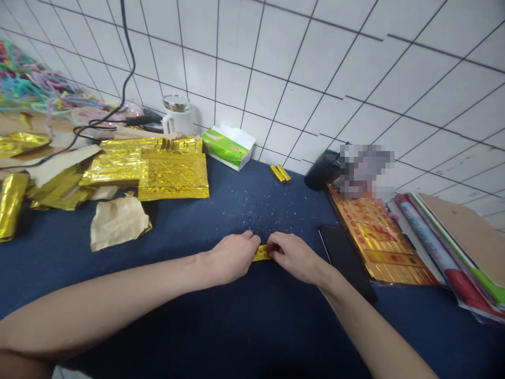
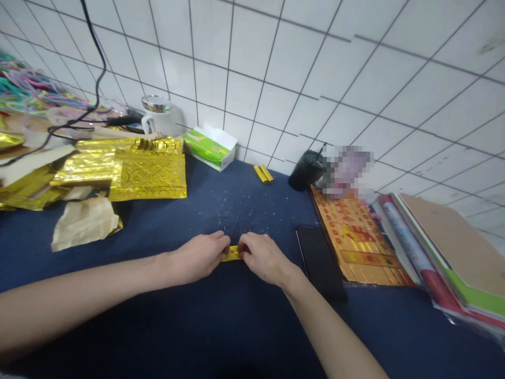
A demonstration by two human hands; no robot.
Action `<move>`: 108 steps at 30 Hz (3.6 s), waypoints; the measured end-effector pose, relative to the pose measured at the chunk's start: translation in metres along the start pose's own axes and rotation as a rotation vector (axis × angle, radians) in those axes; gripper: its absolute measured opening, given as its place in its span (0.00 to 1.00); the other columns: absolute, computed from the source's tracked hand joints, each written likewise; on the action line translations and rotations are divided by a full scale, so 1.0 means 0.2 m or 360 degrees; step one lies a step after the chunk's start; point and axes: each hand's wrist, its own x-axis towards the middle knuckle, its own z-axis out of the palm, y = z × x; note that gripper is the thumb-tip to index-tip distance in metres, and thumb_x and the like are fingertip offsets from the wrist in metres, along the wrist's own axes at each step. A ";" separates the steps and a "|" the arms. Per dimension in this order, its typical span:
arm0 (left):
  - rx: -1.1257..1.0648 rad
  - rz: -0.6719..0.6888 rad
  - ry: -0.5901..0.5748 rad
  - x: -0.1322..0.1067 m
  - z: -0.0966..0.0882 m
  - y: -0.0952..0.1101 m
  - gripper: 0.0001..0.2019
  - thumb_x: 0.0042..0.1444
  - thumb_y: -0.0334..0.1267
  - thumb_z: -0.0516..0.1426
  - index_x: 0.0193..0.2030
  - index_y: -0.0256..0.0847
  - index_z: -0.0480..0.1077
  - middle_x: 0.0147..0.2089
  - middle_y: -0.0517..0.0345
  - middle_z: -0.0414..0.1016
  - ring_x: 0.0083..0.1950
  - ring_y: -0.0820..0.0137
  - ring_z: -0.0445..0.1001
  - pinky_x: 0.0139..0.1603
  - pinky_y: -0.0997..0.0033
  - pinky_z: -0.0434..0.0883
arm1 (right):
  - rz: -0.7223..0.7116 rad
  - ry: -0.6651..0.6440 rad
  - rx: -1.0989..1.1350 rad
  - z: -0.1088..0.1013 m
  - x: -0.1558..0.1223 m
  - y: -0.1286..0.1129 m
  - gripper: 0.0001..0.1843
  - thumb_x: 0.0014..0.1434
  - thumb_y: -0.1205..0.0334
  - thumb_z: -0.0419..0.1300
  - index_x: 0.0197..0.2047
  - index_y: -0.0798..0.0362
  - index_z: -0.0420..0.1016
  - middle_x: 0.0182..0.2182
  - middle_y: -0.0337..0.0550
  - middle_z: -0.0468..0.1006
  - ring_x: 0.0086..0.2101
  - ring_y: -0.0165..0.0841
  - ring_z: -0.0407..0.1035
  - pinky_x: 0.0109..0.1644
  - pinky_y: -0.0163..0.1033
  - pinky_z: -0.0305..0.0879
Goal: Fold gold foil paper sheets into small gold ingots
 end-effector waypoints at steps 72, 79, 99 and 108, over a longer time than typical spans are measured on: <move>0.0128 0.0423 0.0209 -0.24 0.17 0.05 0.34 0.56 0.52 0.51 0.62 0.30 0.52 0.65 0.42 0.53 0.66 0.61 0.50 0.63 0.61 0.51 | -0.0305 0.0045 -0.0640 0.17 -0.21 0.03 0.42 0.58 0.38 0.43 0.66 0.58 0.40 0.65 0.54 0.43 0.63 0.42 0.35 0.62 0.61 0.39; 0.0126 0.0360 0.0238 -0.22 0.20 0.09 0.38 0.52 0.57 0.52 0.61 0.27 0.53 0.63 0.38 0.55 0.66 0.58 0.50 0.62 0.57 0.51 | -0.0317 0.0059 -0.0581 0.18 -0.22 -0.03 0.50 0.53 0.33 0.44 0.66 0.61 0.37 0.64 0.58 0.42 0.63 0.44 0.36 0.62 0.62 0.36; 0.0162 0.0438 0.0265 -0.23 0.19 0.06 0.36 0.51 0.60 0.52 0.58 0.32 0.58 0.61 0.42 0.60 0.64 0.58 0.52 0.61 0.55 0.52 | -0.0060 0.0198 -0.0716 0.23 -0.17 0.00 0.37 0.61 0.44 0.41 0.66 0.57 0.38 0.64 0.53 0.44 0.63 0.42 0.39 0.61 0.61 0.41; 0.0331 0.0670 0.0300 -0.17 0.07 -0.05 0.20 0.57 0.48 0.53 0.49 0.36 0.68 0.52 0.48 0.71 0.60 0.59 0.60 0.62 0.54 0.49 | 0.0061 0.0175 -0.0819 0.24 -0.33 -0.09 0.41 0.58 0.37 0.39 0.64 0.60 0.48 0.63 0.56 0.50 0.62 0.48 0.43 0.59 0.67 0.40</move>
